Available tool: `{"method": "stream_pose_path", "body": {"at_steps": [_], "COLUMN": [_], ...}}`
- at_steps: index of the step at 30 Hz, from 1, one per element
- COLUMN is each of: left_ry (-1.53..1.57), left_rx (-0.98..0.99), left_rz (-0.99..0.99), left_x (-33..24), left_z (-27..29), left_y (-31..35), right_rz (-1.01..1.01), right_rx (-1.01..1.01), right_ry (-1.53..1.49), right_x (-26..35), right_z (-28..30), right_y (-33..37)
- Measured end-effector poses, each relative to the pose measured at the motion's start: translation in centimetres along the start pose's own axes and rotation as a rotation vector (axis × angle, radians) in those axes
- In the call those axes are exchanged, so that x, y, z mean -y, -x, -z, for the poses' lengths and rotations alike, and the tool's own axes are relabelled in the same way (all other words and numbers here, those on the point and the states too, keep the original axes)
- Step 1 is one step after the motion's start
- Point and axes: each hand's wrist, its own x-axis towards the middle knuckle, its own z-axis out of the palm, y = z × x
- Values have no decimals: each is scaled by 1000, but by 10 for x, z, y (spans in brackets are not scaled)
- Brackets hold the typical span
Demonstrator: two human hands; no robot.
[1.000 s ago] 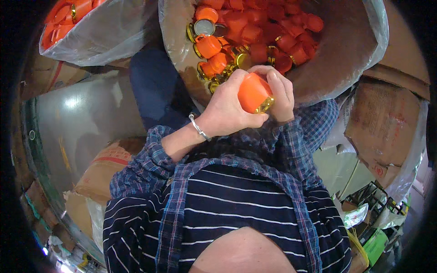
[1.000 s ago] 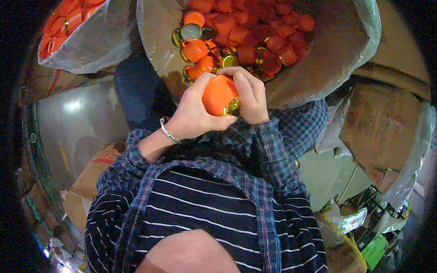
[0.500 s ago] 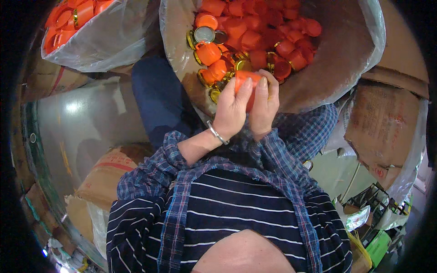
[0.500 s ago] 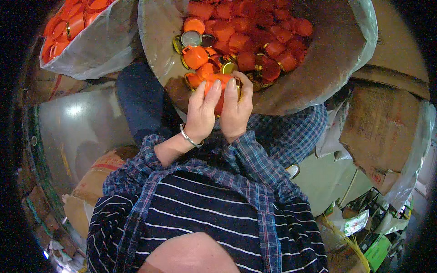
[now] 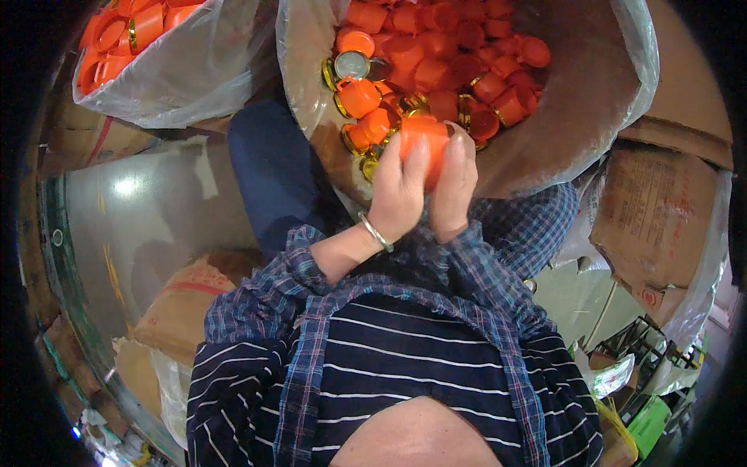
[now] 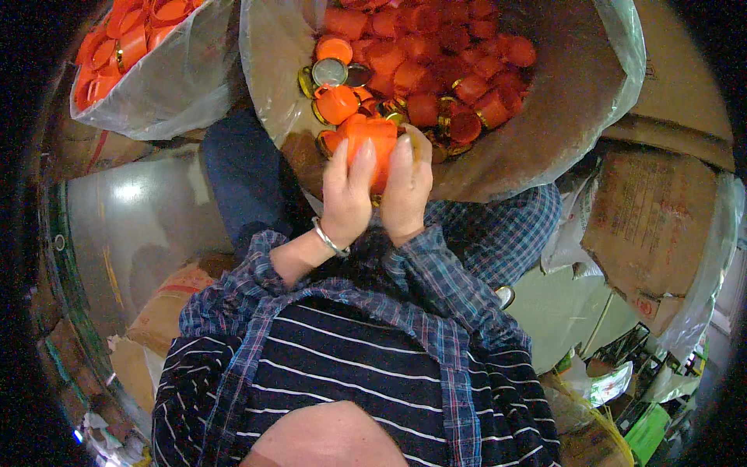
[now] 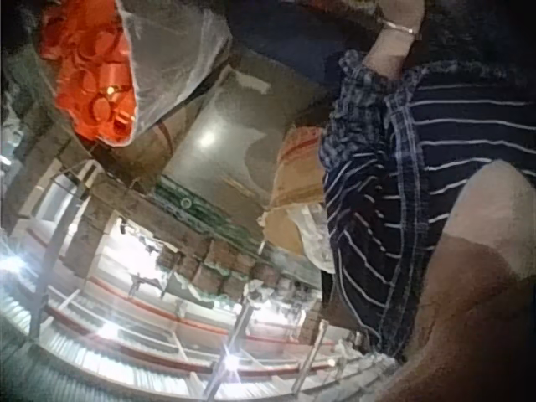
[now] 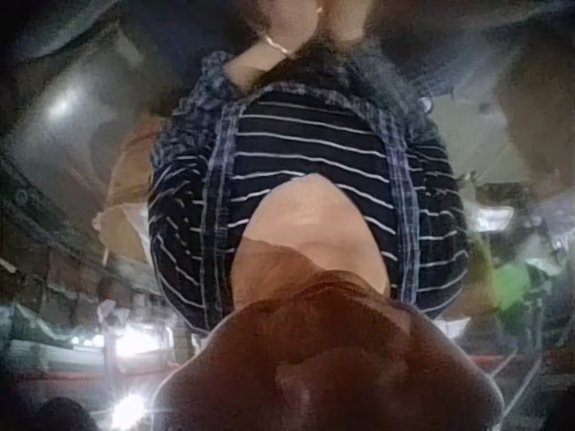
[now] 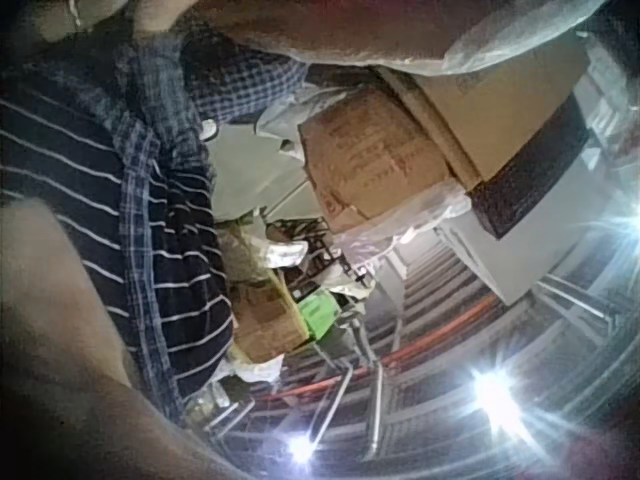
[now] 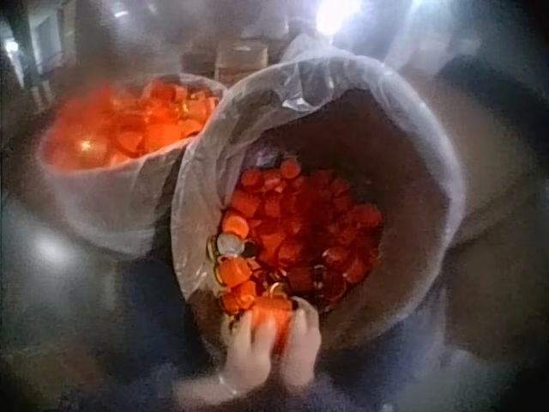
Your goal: The person sits on the floor and repeatedly picks orange plastic caps and gold metal rings from a large bag. They fit each ring onto a cap by hand and place the assembled unit into a second bag. The process continues throughout the clip with no tools used.
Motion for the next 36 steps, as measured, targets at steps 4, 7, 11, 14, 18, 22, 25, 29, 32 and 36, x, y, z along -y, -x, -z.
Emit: {"method": "stream_pose_path", "body": {"at_steps": [4, 7, 11, 14, 18, 22, 25, 29, 32, 36], "left_ry": [648, 107, -170, 496, 494, 234, 140, -26, 20, 249], "left_rx": [-108, 51, 159, -49, -51, 58, 54, 82, 98, 48], "left_rz": [713, 208, -208, 500, 497, 159, 78, -92, -12, 163], "left_x": [8, 6, 0, 2, 5, 6, 5, 2, 0, -2], "left_z": [4, 8, 3, -2, 2, 4, 4, 3, 3, 6], "left_y": [-31, -23, -8, -19, -26, -14, -5, 5, 7, 0], "right_rz": [598, 174, -319, 192, 392, 207, -58, -95, -196, -130], "right_rx": [-17, 34, -16, -86, 20, 175, 251, 158, 131, 272], "right_ry": [482, 112, -338, 244, 341, 48, -341, -351, -341, -349], "right_x": [-9, -10, -11, -14, -14, -6, 0, 5, 8, 12], "right_z": [3, 3, 0, 2, 10, 18, 16, 9, 9, 17], "right_y": [-7, -12, -12, -13, -16, -14, -7, -6, -8, -5]}}
